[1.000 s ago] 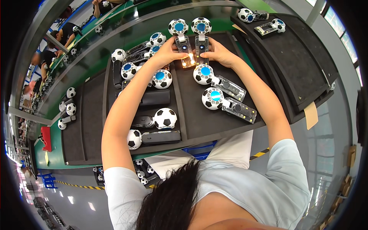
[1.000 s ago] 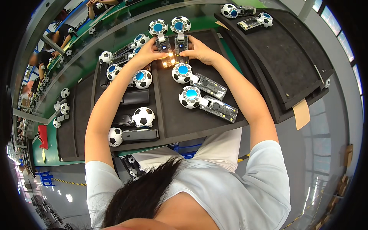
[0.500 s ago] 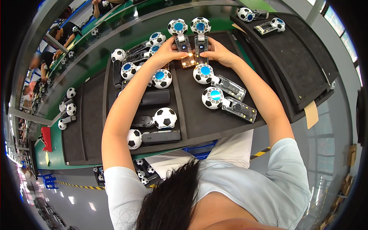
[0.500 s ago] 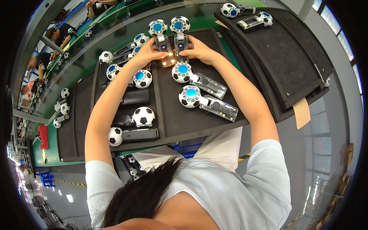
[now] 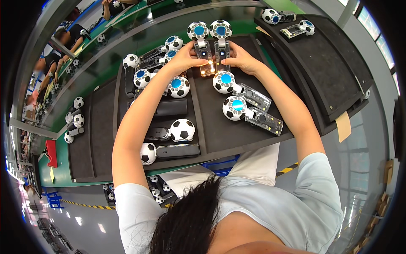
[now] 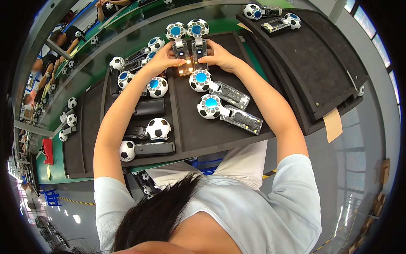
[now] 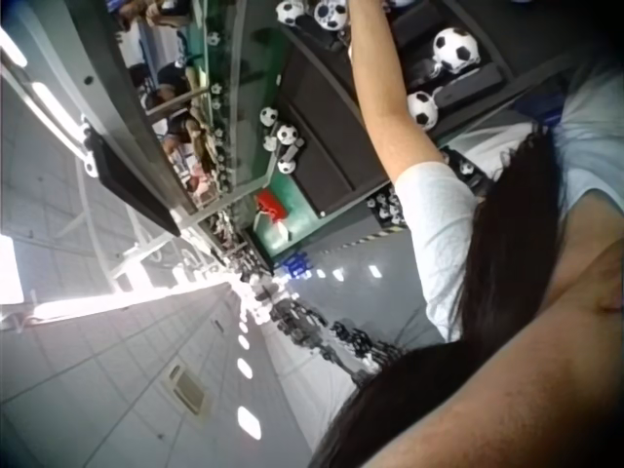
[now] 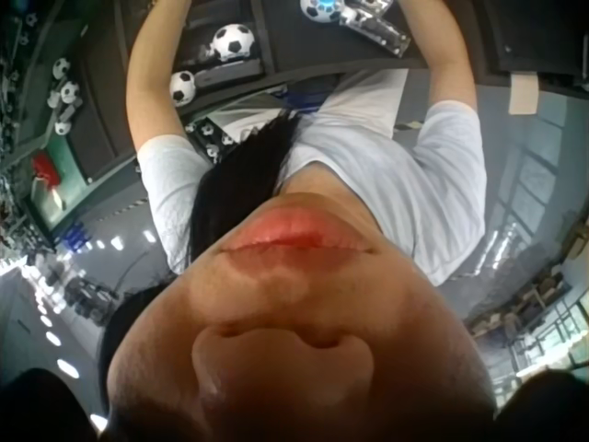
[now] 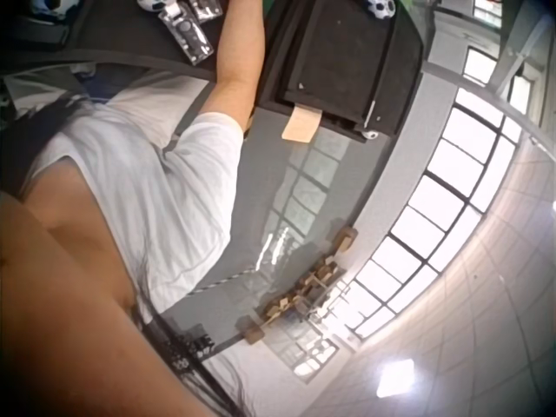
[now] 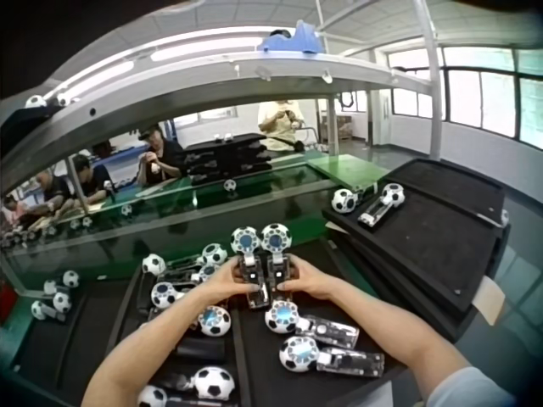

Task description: Testing and organizing small electronic robot kits on an assembly line.

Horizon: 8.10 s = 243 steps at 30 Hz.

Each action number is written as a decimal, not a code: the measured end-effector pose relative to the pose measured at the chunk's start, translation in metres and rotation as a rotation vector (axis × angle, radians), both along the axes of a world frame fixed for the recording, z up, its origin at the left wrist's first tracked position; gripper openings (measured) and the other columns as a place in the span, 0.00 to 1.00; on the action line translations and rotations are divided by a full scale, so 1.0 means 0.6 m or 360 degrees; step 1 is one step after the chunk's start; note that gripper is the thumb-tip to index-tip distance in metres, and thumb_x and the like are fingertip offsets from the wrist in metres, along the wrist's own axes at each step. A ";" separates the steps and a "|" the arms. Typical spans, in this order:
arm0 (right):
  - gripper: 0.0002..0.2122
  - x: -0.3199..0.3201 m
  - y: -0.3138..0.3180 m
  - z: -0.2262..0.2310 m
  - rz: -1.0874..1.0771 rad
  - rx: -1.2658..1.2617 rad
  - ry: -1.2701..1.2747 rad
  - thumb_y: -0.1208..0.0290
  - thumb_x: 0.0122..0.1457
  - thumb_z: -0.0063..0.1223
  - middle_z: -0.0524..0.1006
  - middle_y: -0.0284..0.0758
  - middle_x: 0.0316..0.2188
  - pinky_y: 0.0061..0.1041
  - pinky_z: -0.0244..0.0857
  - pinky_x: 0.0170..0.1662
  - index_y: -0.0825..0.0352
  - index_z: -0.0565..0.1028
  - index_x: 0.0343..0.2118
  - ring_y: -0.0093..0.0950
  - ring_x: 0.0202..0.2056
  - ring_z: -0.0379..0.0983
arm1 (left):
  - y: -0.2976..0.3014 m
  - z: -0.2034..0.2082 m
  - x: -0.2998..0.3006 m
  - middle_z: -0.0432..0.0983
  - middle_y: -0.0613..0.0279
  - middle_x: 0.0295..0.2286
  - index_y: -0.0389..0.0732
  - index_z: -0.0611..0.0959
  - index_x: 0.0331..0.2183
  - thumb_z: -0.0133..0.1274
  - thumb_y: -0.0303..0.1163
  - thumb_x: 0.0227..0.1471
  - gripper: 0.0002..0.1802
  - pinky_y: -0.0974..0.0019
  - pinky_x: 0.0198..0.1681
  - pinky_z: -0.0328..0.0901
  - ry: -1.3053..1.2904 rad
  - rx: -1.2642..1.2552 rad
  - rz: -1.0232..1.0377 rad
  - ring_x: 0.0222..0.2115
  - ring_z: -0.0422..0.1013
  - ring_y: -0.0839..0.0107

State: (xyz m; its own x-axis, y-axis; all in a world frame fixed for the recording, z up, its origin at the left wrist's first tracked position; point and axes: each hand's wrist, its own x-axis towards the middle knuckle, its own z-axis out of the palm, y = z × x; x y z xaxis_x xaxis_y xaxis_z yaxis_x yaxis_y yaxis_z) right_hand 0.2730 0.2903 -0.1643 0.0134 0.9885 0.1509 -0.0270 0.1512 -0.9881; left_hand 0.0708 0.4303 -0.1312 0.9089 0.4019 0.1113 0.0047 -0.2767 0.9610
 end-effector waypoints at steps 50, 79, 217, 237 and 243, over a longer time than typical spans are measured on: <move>0.36 -0.004 -0.005 0.008 -0.0012 0.0000 0.0003 0.77 0.46 0.62 0.71 0.42 0.46 0.30 0.69 0.47 0.67 0.55 0.58 0.30 0.48 0.70 | 0.001 0.010 -0.007 0.71 0.51 0.46 0.35 0.56 0.58 0.64 0.24 0.40 0.47 0.63 0.53 0.62 0.0084 -0.0094 -0.0121 0.48 0.68 0.67; 0.31 0.005 0.001 0.001 -0.0025 -0.0115 0.0044 0.73 0.53 0.56 0.73 0.40 0.47 0.28 0.68 0.48 0.65 0.56 0.59 0.26 0.48 0.71 | 0.005 0.005 -0.006 0.71 0.55 0.47 0.38 0.63 0.55 0.61 0.25 0.45 0.37 0.68 0.48 0.66 -0.0008 -0.0255 -0.0112 0.46 0.70 0.70; 0.23 0.086 0.045 0.015 -0.1533 0.0390 -0.0814 0.51 0.56 0.52 0.76 0.46 0.25 0.35 0.65 0.36 0.73 0.75 0.27 0.39 0.30 0.74 | 0.059 0.015 0.187 0.78 0.57 0.31 0.35 0.80 0.36 0.63 0.46 0.44 0.25 0.65 0.40 0.67 -0.0366 0.0038 0.0832 0.37 0.75 0.64; 0.24 -0.058 -0.182 0.055 -0.0152 -0.0281 -0.1618 0.53 0.47 0.61 0.77 0.42 0.31 0.27 0.65 0.40 0.73 0.76 0.36 0.33 0.35 0.74 | -0.291 0.083 -0.069 0.74 0.59 0.30 0.42 0.77 0.30 0.61 0.52 0.42 0.23 0.59 0.32 0.66 0.0280 0.1840 -0.0263 0.33 0.72 0.59; 0.30 -0.051 -0.182 0.021 -0.0237 -0.0363 -0.1262 0.49 0.44 0.65 0.75 0.44 0.29 0.27 0.63 0.33 0.76 0.74 0.36 0.26 0.31 0.71 | -0.255 0.010 -0.054 0.72 0.54 0.41 0.43 0.68 0.48 0.66 0.42 0.35 0.38 0.56 0.41 0.67 -0.0053 0.1389 -0.0485 0.38 0.71 0.56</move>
State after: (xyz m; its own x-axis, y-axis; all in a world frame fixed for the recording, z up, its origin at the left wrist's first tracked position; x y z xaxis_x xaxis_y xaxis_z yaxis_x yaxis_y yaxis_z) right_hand 0.2426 0.1809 -0.1517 0.1204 0.9922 -0.0326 0.6932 -0.1075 -0.7127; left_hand 0.0386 0.2771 -0.1254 0.9524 -0.0927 0.2903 -0.2112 -0.8875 0.4096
